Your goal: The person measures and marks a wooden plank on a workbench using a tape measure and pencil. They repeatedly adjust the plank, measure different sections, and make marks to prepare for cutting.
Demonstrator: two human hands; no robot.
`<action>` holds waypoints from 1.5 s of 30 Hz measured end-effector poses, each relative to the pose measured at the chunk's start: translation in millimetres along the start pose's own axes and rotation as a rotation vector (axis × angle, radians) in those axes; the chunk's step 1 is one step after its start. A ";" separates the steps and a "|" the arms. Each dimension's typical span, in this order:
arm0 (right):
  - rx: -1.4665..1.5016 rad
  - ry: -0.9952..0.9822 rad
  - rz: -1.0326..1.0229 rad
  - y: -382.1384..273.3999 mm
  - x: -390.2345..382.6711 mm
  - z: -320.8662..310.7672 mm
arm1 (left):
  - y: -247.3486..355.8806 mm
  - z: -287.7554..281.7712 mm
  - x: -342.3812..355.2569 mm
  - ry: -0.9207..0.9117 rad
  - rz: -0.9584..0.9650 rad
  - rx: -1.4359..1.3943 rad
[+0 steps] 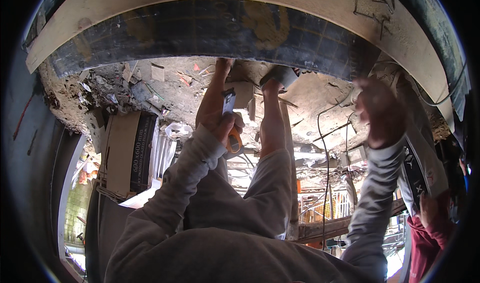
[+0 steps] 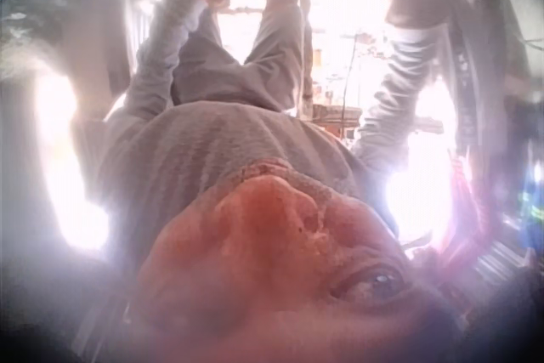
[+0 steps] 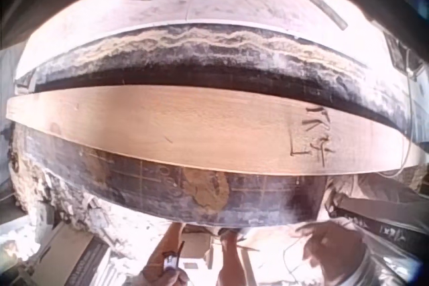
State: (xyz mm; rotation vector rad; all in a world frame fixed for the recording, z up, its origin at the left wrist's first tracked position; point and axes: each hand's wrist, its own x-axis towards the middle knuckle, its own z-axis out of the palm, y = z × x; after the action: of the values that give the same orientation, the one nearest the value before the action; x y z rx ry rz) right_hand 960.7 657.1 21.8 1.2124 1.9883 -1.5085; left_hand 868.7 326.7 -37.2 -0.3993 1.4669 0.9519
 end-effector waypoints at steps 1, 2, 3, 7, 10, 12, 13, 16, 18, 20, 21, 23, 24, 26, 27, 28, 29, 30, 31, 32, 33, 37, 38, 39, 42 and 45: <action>0.185 0.003 0.097 8.8 -14.5 12.2 | 14.0 1.3 -3.4 0.012 -0.005 0.051; 0.377 -0.004 0.195 21.9 -31.4 32.4 | 31.0 2.9 -12.8 0.035 -0.017 0.105; 0.430 -0.083 0.195 38.7 -51.1 59.7 | 64.6 5.0 -21.0 0.015 0.080 0.287; 0.297 -0.121 -0.196 84.2 -111.0 152.5 | 148.2 8.2 -45.4 0.086 0.247 0.431; 0.435 -0.170 -0.078 61.0 -128.8 180.9 | 196.5 2.0 -43.7 0.247 0.704 0.804; 0.541 -0.116 0.053 35.4 -126.6 182.4 | 229.6 7.9 -32.1 0.352 0.891 1.029; 0.513 -0.128 0.085 29.2 -124.6 179.2 | 236.8 6.6 -20.4 0.330 0.962 1.105; 0.482 -0.126 0.111 7.4 -113.2 166.1 | 269.0 8.4 -1.0 0.355 1.041 1.400; 0.529 -0.052 0.128 9.6 -112.8 164.8 | 281.3 24.2 14.1 0.414 0.924 1.619; 0.558 0.010 0.173 -3.7 -110.3 151.2 | 287.7 30.4 37.7 0.414 0.938 1.848; 0.526 0.018 0.141 -4.1 -111.0 149.8 | 286.3 34.0 44.1 0.416 0.875 1.899; 0.458 0.040 0.074 1.7 -113.6 149.3 | 300.2 60.5 36.0 0.390 0.433 2.002; 0.402 0.068 0.000 3.1 -114.2 148.5 | 300.1 60.1 38.4 0.439 0.495 2.002; 0.287 0.127 -0.150 6.6 -111.8 145.9 | 297.2 56.3 50.5 0.543 0.621 1.997; 0.247 0.160 -0.192 13.8 -109.0 146.0 | 311.0 63.2 53.3 0.354 0.388 1.983; 0.204 0.197 -0.238 22.0 -103.4 145.5 | 316.6 68.5 48.8 0.307 0.377 1.908; 0.123 0.262 -0.289 43.0 -98.3 151.3 | 316.8 73.1 56.3 0.285 0.407 1.890; 0.163 0.274 -0.230 26.5 -94.1 143.5 | 318.0 67.4 57.6 0.300 0.413 1.880; 0.204 0.288 -0.167 10.7 -90.8 136.3 | 318.3 61.2 52.0 0.290 0.461 1.829; 0.251 0.289 -0.114 -6.3 -85.8 130.4 | 319.4 49.7 41.4 0.298 0.506 1.773; 0.328 0.284 -0.068 -19.6 -76.3 121.7 | 318.5 43.4 41.2 0.303 0.468 1.749; 0.261 0.381 -0.285 -61.4 -35.6 68.6 | 301.4 42.8 76.9 0.250 0.382 1.629; 0.241 0.399 -0.267 -71.0 -31.2 50.7 | 302.1 45.8 77.9 0.223 0.357 1.602; 0.223 0.416 -0.250 -81.3 -23.8 31.7 | 307.3 48.1 77.5 0.196 0.328 1.576; -0.130 0.521 -0.428 -114.7 12.1 -30.6 | 331.8 53.8 67.8 -0.011 0.108 1.593; -0.042 0.730 -0.581 -131.1 95.2 -80.5 | 286.2 20.6 123.2 0.056 0.117 1.692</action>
State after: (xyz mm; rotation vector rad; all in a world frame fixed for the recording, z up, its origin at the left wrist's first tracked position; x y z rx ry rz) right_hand 818.2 761.6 60.9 1.3694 3.0448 -1.3400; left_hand 650.7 549.0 -61.1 0.9039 1.8270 -0.4249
